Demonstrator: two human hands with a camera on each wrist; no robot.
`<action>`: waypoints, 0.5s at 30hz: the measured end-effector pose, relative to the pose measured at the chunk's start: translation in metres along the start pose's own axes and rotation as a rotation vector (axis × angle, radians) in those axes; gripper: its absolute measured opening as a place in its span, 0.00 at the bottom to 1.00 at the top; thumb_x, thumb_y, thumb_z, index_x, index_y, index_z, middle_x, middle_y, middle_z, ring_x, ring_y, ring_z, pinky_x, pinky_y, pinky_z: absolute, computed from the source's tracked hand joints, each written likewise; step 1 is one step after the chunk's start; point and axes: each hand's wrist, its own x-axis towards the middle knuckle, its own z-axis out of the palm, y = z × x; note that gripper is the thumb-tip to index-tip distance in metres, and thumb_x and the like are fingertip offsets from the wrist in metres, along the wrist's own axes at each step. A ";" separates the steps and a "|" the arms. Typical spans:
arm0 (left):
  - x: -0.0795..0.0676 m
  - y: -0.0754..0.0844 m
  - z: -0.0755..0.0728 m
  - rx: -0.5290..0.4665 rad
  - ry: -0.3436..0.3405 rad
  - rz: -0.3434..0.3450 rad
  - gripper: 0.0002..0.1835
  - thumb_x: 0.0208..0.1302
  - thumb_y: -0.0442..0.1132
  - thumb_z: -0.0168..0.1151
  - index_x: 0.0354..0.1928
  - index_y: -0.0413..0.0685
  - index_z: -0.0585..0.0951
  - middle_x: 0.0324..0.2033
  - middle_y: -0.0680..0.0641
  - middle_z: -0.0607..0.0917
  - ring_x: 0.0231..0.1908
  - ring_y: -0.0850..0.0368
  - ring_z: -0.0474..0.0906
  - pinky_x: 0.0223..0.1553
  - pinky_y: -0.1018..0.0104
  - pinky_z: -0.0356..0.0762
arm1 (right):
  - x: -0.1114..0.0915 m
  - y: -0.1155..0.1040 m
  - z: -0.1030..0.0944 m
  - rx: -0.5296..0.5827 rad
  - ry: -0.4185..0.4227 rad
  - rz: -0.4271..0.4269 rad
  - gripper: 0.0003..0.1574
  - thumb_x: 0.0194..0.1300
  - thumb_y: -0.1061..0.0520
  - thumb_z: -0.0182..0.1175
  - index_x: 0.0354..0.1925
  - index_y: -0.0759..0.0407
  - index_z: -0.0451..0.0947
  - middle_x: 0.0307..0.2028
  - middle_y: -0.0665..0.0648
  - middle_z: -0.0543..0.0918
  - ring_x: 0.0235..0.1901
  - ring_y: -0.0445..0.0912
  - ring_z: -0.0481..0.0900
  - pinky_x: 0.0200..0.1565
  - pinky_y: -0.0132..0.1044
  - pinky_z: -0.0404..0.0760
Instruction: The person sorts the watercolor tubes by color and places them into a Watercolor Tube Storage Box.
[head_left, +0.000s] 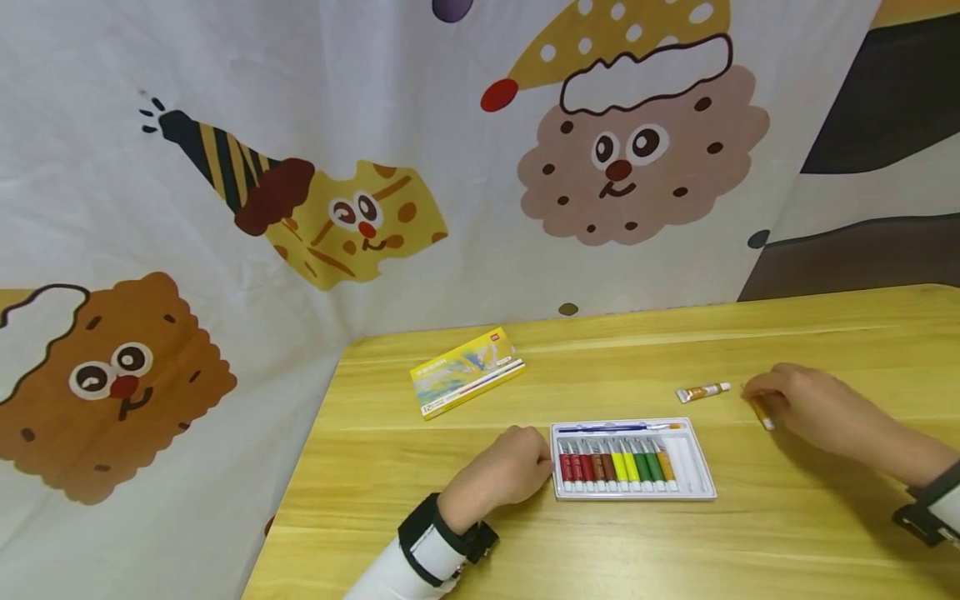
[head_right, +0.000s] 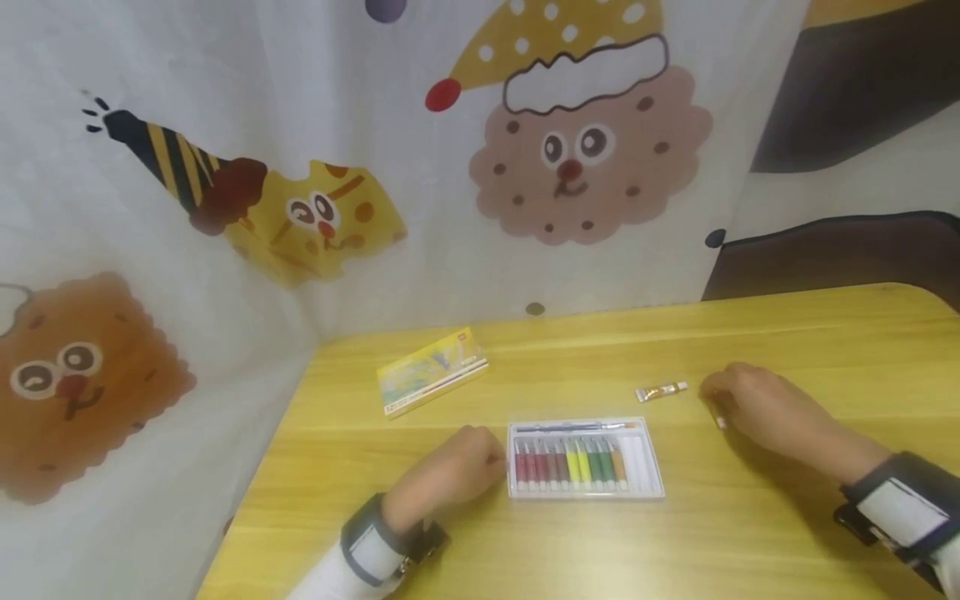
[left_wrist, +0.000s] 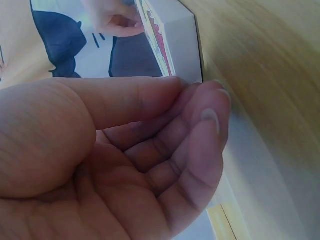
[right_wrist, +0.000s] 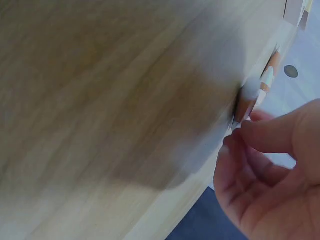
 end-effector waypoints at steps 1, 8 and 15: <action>0.000 0.000 0.000 0.001 -0.001 0.000 0.18 0.65 0.38 0.57 0.14 0.50 0.78 0.11 0.54 0.68 0.14 0.62 0.66 0.14 0.71 0.63 | 0.000 -0.001 -0.001 0.004 -0.006 0.031 0.14 0.49 0.70 0.64 0.38 0.65 0.81 0.27 0.54 0.81 0.24 0.43 0.73 0.22 0.40 0.78; 0.000 0.000 0.000 0.019 0.000 -0.001 0.18 0.65 0.38 0.57 0.15 0.50 0.78 0.11 0.54 0.69 0.15 0.62 0.66 0.15 0.71 0.63 | 0.004 -0.008 -0.009 0.061 -0.121 0.255 0.18 0.59 0.52 0.63 0.38 0.66 0.79 0.23 0.52 0.78 0.19 0.43 0.68 0.19 0.38 0.69; 0.000 0.000 0.001 0.026 0.002 0.003 0.18 0.64 0.38 0.57 0.14 0.50 0.78 0.11 0.54 0.69 0.15 0.62 0.66 0.14 0.71 0.63 | 0.002 -0.006 -0.007 0.065 -0.222 0.273 0.15 0.57 0.51 0.64 0.34 0.63 0.81 0.28 0.56 0.83 0.25 0.45 0.75 0.27 0.50 0.77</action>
